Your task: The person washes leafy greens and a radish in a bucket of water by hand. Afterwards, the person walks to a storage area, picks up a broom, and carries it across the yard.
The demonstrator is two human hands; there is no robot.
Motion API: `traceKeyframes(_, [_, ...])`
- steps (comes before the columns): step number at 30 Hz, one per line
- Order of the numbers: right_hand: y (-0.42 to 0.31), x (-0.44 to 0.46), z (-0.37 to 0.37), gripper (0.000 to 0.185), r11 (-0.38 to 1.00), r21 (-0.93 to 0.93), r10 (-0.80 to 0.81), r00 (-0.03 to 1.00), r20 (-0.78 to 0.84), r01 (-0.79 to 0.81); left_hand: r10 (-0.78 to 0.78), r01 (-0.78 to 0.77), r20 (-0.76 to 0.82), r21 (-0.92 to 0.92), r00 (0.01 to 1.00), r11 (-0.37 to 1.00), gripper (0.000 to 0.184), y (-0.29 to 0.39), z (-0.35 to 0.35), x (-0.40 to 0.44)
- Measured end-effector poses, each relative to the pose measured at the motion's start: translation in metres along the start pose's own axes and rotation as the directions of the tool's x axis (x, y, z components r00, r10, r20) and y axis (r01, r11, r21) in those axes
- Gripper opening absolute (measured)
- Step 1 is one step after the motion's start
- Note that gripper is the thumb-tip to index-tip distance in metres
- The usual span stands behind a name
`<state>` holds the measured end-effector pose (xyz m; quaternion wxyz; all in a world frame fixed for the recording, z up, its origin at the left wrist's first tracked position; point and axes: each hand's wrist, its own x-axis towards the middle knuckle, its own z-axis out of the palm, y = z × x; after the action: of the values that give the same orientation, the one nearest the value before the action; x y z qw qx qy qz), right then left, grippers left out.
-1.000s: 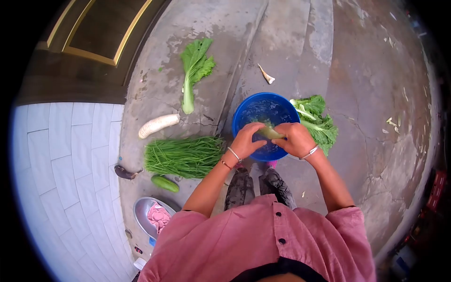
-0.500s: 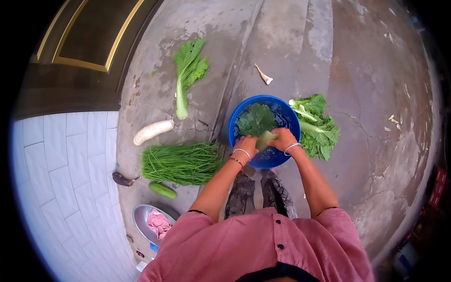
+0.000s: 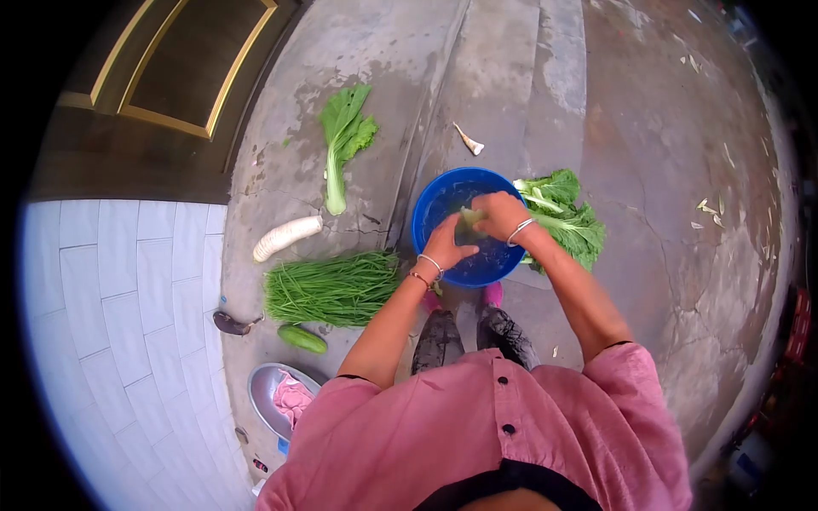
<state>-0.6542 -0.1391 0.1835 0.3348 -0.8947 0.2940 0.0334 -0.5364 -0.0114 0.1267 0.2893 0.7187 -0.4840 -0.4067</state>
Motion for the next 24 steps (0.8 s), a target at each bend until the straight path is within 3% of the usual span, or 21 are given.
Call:
traceKeyframes(2, [-0.029, -0.013, -0.051, 0.021, 0.991, -0.018, -0.131, 0.991, 0.031, 0.131, 0.000, 0.000, 0.002, -0.024, 1.000, 1.000, 0.056, 0.032, -0.022, -0.003])
traceKeyframes(4, [-0.045, -0.023, -0.082, 0.019, 0.983, 0.035, -0.181, 0.983, 0.042, 0.180, 0.232, -0.245, -0.095, -0.165, 0.968, 0.955, 0.045, 0.046, -0.032, -0.003])
traceKeyframes(5, [-0.053, -0.031, -0.095, 0.019, 0.984, 0.033, -0.179, 0.983, 0.036, 0.177, 0.306, -0.330, -0.167, -0.142, 0.937, 0.933, 0.039, 0.056, -0.038, -0.004])
traceKeyframes(8, [-0.074, -0.050, -0.129, 0.018, 0.952, 0.167, -0.251, 0.967, -0.040, 0.255, 0.384, -0.416, -0.197, -0.156, 0.902, 0.896, 0.036, 0.097, -0.056, -0.012])
traceKeyframes(14, [-0.092, -0.079, -0.169, 0.022, 0.938, 0.121, -0.314, 0.945, -0.089, 0.323, 0.439, -0.485, -0.217, -0.254, 0.872, 0.837, 0.036, 0.151, -0.072, -0.027])
traceKeyframes(17, [-0.083, -0.085, -0.174, 0.031, 0.934, 0.228, -0.242, 0.957, -0.158, 0.274, 0.433, -0.489, -0.244, -0.260, 0.868, 0.833, 0.036, 0.167, -0.075, -0.033])
traceKeyframes(19, [-0.062, -0.083, -0.161, 0.040, 0.757, 0.494, -0.306, 0.900, -0.310, 0.428, 0.418, -0.485, -0.263, -0.294, 0.870, 0.824, 0.035, 0.175, -0.076, -0.039])
traceKeyframes(20, [-0.052, -0.085, -0.154, 0.040, 0.755, 0.493, -0.309, 0.898, -0.314, 0.433, 0.394, -0.468, -0.276, -0.305, 0.877, 0.829, 0.033, 0.179, -0.078, -0.042])
traceKeyframes(23, [-0.018, -0.092, -0.121, 0.049, 0.661, 0.703, -0.068, 0.954, -0.293, 0.263, 0.352, -0.445, -0.302, -0.343, 0.886, 0.827, 0.030, 0.191, -0.079, -0.048])
traceKeyframes(24, [-0.005, -0.091, -0.102, 0.049, 0.659, 0.702, -0.072, 0.952, -0.298, 0.270, 0.326, -0.431, -0.311, -0.380, 0.893, 0.818, 0.029, 0.193, -0.079, -0.050])
